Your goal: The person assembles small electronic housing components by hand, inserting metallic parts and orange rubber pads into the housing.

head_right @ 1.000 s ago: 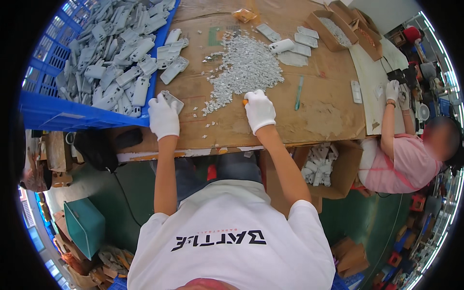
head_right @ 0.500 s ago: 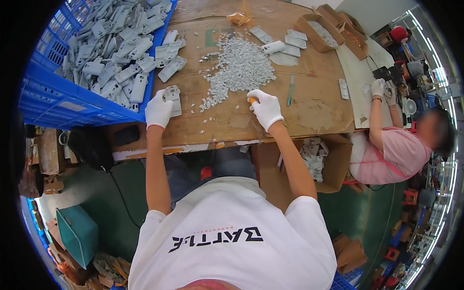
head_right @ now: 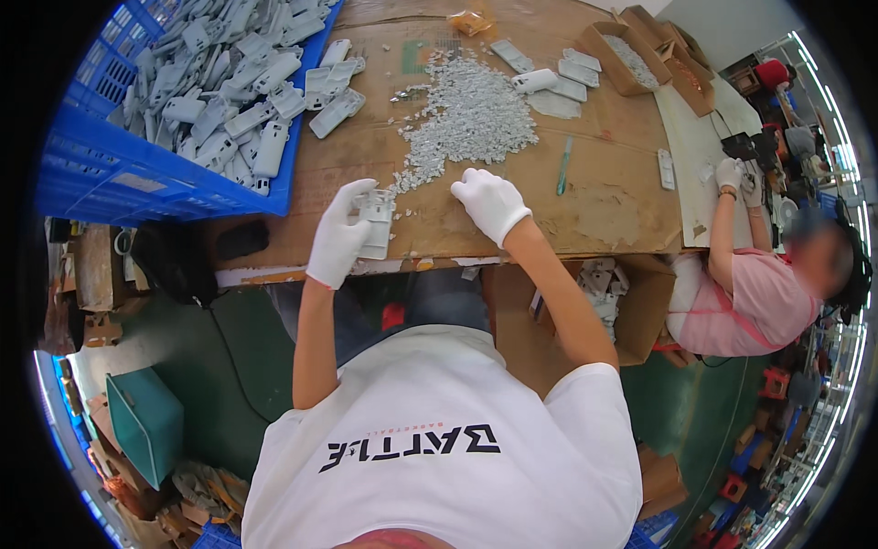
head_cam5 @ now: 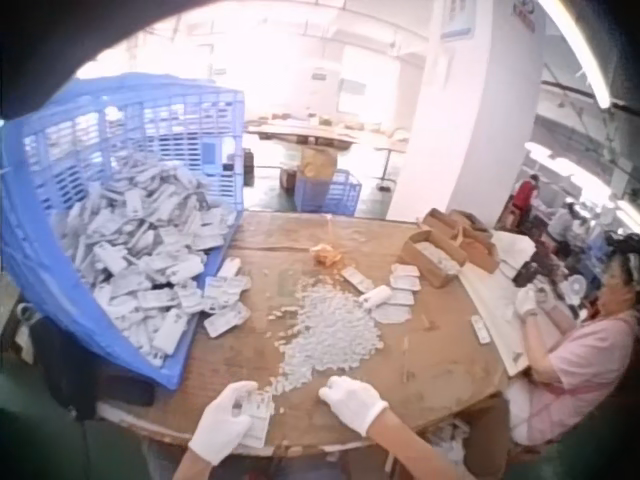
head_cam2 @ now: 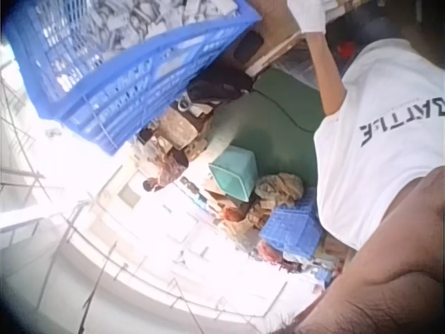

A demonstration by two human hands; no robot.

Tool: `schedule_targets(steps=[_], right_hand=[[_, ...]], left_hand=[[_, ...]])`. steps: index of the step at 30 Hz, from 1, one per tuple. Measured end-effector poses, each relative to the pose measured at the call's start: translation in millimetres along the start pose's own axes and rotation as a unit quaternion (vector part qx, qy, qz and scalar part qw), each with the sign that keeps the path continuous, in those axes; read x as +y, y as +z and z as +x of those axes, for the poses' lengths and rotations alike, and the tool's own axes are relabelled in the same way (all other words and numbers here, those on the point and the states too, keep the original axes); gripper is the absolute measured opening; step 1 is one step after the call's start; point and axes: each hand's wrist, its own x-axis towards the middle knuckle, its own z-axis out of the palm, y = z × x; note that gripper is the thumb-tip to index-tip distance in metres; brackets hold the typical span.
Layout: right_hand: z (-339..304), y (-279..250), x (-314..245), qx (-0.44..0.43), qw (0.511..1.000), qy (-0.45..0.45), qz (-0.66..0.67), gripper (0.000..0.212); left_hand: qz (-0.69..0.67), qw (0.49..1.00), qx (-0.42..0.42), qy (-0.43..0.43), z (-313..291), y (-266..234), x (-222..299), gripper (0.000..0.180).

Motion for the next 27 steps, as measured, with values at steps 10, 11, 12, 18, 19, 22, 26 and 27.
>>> schedule_targets(steps=[10, 11, 12, 18, 19, 22, 26, 27], right_hand=[[14, -38, -98, 0.183, 0.902, 0.088, 0.382, 0.023], [16, -35, -101, 0.185, 0.902, 0.086, 0.382, 0.023], [17, -30, -103, 0.215, 0.920, 0.101, 0.311, 0.023], [12, -21, -106, 0.231, 0.910, 0.164, 0.303, 0.031], [10, -19, -107, 0.242, 0.885, 0.210, 0.337, 0.036], [-3, -2, -93, 0.163, 0.773, 0.242, 0.563, 0.035], [-14, -25, -110, 0.184, 0.900, 0.193, 0.345, 0.034], [-14, -26, -111, 0.196, 0.896, 0.178, 0.357, 0.036]], left_hand=[[0.150, 0.981, 0.078, 0.097, -16, 36, 31, 0.046], [0.144, 0.981, 0.084, 0.097, -17, 39, 34, 0.042], [0.139, 0.981, 0.091, 0.098, -18, 41, 37, 0.038], [0.110, 0.979, 0.123, 0.120, -28, 50, 35, 0.033], [0.100, 0.981, 0.110, 0.124, -31, 50, 36, 0.035], [0.102, 0.978, 0.083, 0.160, -36, 52, 40, 0.038], [0.122, 0.977, 0.063, 0.163, -40, 54, 40, 0.037], [0.120, 0.980, 0.062, 0.145, -40, 55, 38, 0.036]])
